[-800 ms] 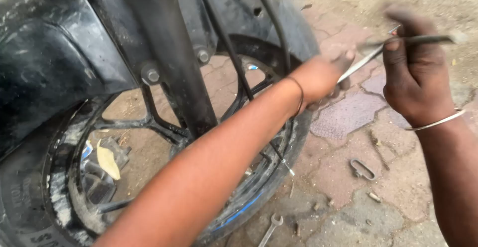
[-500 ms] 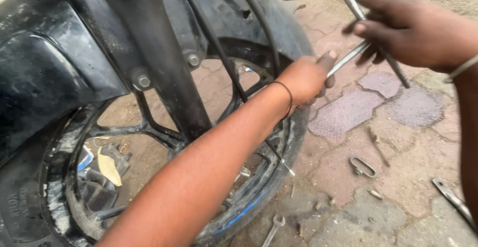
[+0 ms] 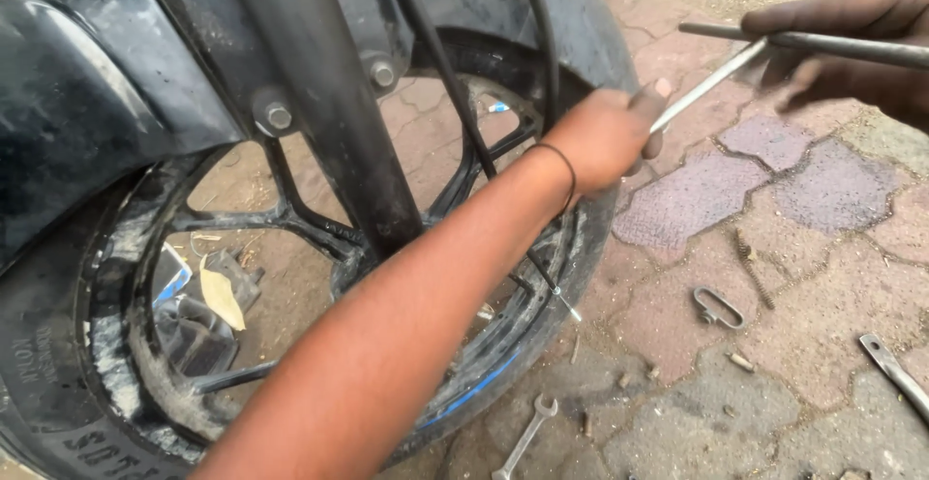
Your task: Repairing the front wheel assembly and speedometer cable of a motorcycle.
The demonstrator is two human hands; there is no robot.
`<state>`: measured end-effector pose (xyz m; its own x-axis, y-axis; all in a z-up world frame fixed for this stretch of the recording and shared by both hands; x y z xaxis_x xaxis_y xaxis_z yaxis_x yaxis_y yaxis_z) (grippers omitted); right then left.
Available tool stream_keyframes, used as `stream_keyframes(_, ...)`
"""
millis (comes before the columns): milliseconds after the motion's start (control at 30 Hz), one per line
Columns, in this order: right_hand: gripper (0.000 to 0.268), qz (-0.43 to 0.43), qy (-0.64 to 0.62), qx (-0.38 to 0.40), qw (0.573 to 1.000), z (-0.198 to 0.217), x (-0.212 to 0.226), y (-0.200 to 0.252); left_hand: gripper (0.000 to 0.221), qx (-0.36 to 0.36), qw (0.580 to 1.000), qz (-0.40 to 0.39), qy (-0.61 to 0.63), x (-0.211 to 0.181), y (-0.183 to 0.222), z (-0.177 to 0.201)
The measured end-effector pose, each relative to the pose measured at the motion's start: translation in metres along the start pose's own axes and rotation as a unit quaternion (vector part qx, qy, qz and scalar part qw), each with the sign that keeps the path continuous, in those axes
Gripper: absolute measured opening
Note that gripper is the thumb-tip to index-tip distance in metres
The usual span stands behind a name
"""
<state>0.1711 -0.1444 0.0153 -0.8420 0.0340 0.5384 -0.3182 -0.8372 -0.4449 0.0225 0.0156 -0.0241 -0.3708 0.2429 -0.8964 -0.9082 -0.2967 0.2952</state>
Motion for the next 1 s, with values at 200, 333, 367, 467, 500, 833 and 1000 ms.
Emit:
stream_keyframes(200,0.026,0.144,0.023,-0.03,0.989,0.005,0.02,0.002,0.055,-0.001,0.998,-0.018,0.061,0.011,-0.009,0.0)
stream_keyframes(333,0.029,0.125,0.011,-0.022,0.992,0.01,0.015,0.006,0.063,0.005,0.999,-0.039,-0.03,0.013,-0.014,-0.006)
stream_keyframes(367,0.031,0.122,0.004,-0.016,0.992,0.01,0.016,0.003,0.063,-0.013,0.998,-0.041,-0.035,0.012,-0.013,-0.002)
stream_keyframes(467,0.036,0.115,-0.013,0.001,0.993,0.006,0.018,-0.002,0.063,-0.028,0.998,-0.045,-0.044,0.012,-0.01,0.003)
stream_keyframes(500,0.039,0.108,-0.02,0.01,0.994,0.004,0.017,-0.001,0.064,-0.02,0.997,-0.05,-0.048,0.012,-0.009,0.001)
stream_keyframes(833,0.054,-0.106,0.014,0.009,0.994,0.003,-0.008,0.004,0.061,-0.043,0.997,-0.031,-0.049,0.007,0.005,0.004)
stream_keyframes(1000,0.042,0.149,0.15,-0.041,0.977,0.01,0.025,0.011,0.06,0.029,0.999,-0.038,0.011,0.005,0.01,-0.001)
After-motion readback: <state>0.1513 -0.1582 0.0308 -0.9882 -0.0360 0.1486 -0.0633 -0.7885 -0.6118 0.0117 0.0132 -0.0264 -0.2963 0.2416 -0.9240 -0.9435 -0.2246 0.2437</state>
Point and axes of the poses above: each hand's wrist, its own y-axis away from the middle knuckle, its own z-axis out of the back of the hand, x = y × z, the point moved 5 cm from there along -y, towards the middle knuckle, and after that the axes turned 5 degrees about y, right-handed, at the moved point
